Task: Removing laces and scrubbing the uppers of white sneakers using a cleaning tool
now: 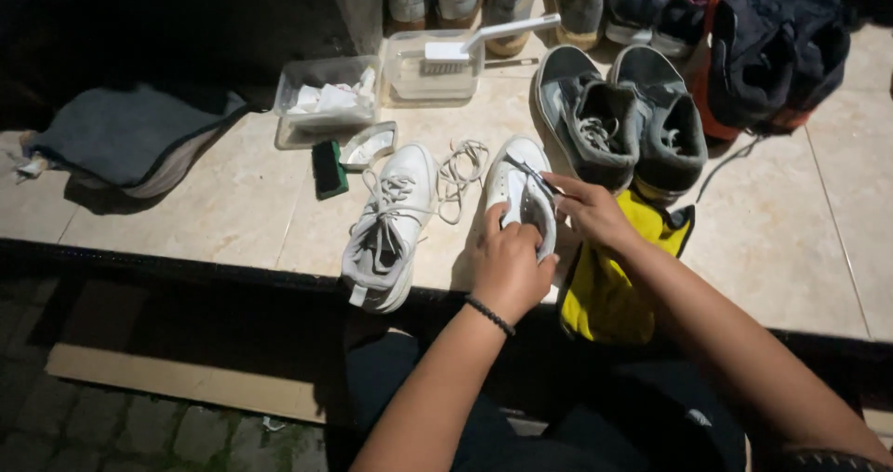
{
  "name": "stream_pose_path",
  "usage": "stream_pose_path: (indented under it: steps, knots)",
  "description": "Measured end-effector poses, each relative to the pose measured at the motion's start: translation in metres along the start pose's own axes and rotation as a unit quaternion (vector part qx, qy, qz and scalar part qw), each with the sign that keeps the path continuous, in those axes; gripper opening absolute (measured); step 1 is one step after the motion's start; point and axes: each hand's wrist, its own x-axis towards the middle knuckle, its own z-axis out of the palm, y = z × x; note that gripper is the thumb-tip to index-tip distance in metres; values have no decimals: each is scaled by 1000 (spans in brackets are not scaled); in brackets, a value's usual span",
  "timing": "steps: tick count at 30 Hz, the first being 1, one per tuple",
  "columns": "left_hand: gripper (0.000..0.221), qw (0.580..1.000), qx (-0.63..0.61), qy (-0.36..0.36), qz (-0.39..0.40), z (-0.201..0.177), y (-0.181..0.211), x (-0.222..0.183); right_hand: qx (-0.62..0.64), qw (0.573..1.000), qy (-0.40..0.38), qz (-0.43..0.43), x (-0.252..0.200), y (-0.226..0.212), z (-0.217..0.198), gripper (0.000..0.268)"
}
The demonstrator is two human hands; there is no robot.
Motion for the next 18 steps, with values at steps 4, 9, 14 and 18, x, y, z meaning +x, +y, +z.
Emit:
stream_pose_path:
  steps: [4, 9, 14, 18]
  knots:
    - [13, 998, -26, 24, 48, -5, 0, 1, -89, 992, 42, -74, 21, 28, -21, 44]
    - [8, 991, -63, 78, 85, -1, -7, 0, -50, 996, 14, -67, -3, -7, -16, 40]
    - [10, 985, -88, 110, 100, 3, -24, 1, -43, 997, 39, -44, -4, 10, -10, 45]
    - [13, 976, -163, 92, 116, -17, -51, 4, -32, 997, 66, -11, -20, -24, -27, 43]
